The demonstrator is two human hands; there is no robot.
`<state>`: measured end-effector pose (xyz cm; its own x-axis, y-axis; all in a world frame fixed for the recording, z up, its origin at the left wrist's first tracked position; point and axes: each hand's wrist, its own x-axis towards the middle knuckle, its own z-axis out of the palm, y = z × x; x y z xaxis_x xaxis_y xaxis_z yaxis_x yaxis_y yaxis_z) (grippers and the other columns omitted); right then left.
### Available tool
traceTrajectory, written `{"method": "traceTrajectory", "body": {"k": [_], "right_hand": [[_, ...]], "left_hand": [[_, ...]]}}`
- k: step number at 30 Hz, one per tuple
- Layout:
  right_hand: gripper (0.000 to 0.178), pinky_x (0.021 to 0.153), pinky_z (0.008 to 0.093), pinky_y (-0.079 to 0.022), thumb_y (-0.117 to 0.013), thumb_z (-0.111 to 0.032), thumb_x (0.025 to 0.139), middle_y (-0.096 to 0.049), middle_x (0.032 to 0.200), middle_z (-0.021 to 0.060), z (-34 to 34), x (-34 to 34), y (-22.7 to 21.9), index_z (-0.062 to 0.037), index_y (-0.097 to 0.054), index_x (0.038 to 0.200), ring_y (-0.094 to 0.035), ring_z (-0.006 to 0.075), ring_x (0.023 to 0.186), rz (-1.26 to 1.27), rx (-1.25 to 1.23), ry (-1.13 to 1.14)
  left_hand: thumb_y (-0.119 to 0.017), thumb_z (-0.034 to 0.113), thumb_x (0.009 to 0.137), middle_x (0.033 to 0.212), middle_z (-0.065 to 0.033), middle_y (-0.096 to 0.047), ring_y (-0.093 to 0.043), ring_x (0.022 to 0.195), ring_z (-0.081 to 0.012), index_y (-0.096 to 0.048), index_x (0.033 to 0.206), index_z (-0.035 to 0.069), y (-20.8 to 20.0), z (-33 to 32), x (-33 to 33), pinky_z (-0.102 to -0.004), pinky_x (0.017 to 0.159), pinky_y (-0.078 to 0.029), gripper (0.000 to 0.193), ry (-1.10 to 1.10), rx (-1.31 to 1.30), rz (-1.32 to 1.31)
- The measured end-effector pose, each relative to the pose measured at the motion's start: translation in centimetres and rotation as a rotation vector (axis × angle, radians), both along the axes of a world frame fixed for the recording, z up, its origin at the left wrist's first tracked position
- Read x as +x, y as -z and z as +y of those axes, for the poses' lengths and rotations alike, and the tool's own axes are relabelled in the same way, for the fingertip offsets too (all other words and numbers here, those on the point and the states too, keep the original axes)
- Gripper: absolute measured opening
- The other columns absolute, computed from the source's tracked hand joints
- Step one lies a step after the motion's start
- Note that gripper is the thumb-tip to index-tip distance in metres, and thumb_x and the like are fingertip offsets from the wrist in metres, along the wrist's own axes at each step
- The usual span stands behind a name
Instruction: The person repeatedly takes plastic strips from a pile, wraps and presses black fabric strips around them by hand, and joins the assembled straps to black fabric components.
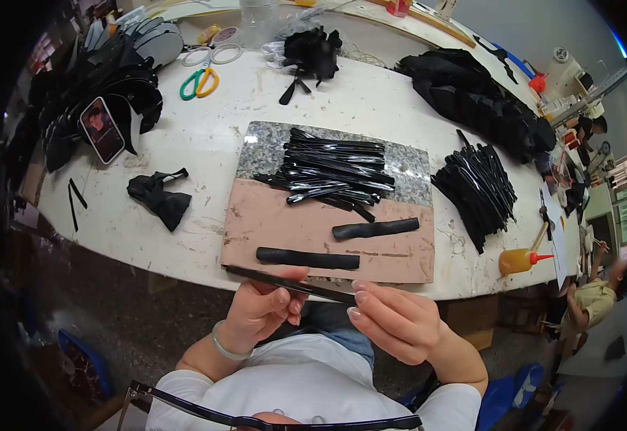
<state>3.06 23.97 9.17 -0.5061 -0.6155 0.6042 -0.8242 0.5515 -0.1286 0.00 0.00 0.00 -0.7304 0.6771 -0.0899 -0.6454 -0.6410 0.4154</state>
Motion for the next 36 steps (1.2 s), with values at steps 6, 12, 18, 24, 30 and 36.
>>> {"method": "traceTrajectory", "body": {"k": [6, 12, 18, 24, 30, 36], "right_hand": [[0.021, 0.070, 0.0351, -0.061, -0.072, 0.003, 0.070, -0.066, 0.098, 0.0175, -1.7, -0.8, 1.9, 0.0054, -0.067, 0.091, -0.070, 0.0334, 0.089, -0.001, -0.051, -0.083], [0.029, 0.073, 0.0361, -0.058, -0.070, 0.006, 0.066, -0.066, 0.096, 0.0174, -6.9, -2.2, 5.3, 0.0054, -0.067, 0.095, -0.068, 0.0328, 0.089, -0.153, -0.246, -0.132], [0.032, 0.077, 0.0388, -0.056, -0.074, 0.003, 0.071, -0.064, 0.105, 0.0175, -13.0, -4.2, 5.9, 0.0031, -0.064, 0.102, -0.066, 0.0342, 0.093, -0.347, -0.409, -0.107], [0.029, 0.076, 0.0387, -0.053, -0.076, 0.003, 0.072, -0.064, 0.100, 0.0149, -8.1, -6.1, 5.9, 0.0005, -0.063, 0.098, -0.063, 0.0329, 0.091, -0.329, -0.338, 0.083], [0.025, 0.076, 0.0363, -0.052, -0.074, 0.007, 0.073, -0.064, 0.097, 0.0138, -5.3, -4.4, 6.2, 0.0004, -0.063, 0.095, -0.062, 0.0308, 0.088, -0.379, -0.342, 0.197], [0.024, 0.074, 0.0348, -0.051, -0.073, 0.008, 0.073, -0.064, 0.094, 0.0128, -4.0, -3.8, 6.1, 0.0005, -0.063, 0.093, -0.062, 0.0297, 0.086, -0.440, -0.343, 0.242]], "left_hand": [[-0.065, 0.007, 0.091, 0.098, -0.0139, -0.070, -0.069, 0.084, -0.0189, -0.058, 0.126, -0.004, 0.1, -1.4, -0.3, -0.0297, 0.073, -0.059, 0.038, -0.126, 0.033, -0.031], [-0.063, 0.009, 0.093, 0.103, -0.0123, -0.068, -0.067, 0.096, -0.0202, -0.061, 0.123, -0.002, 0.9, -4.8, -1.2, -0.0298, 0.079, -0.059, 0.032, -0.347, -0.126, 0.100], [-0.059, 0.016, 0.096, 0.105, -0.0131, -0.067, -0.069, 0.095, -0.0247, -0.059, 0.123, -0.003, 1.4, -12.6, -2.8, -0.0339, 0.078, -0.061, 0.033, -0.672, -0.399, 0.198], [-0.055, 0.023, 0.100, 0.095, -0.0055, -0.066, -0.066, 0.082, -0.0144, -0.057, 0.126, -0.004, 2.2, -22.5, -5.2, -0.0283, 0.071, -0.055, 0.037, -0.799, -0.942, 0.092], [-0.054, 0.022, 0.100, 0.089, -0.0053, -0.067, -0.066, 0.078, -0.0140, -0.063, 0.109, -0.003, 3.0, -25.8, -6.3, -0.0276, 0.066, -0.055, 0.028, -0.778, -1.088, 0.028], [-0.053, 0.028, 0.101, 0.090, -0.0069, -0.068, -0.068, 0.074, -0.0147, -0.063, 0.110, -0.004, 1.4, -25.5, -5.5, -0.0253, 0.063, -0.055, 0.035, -0.732, -1.231, 0.034]]}}
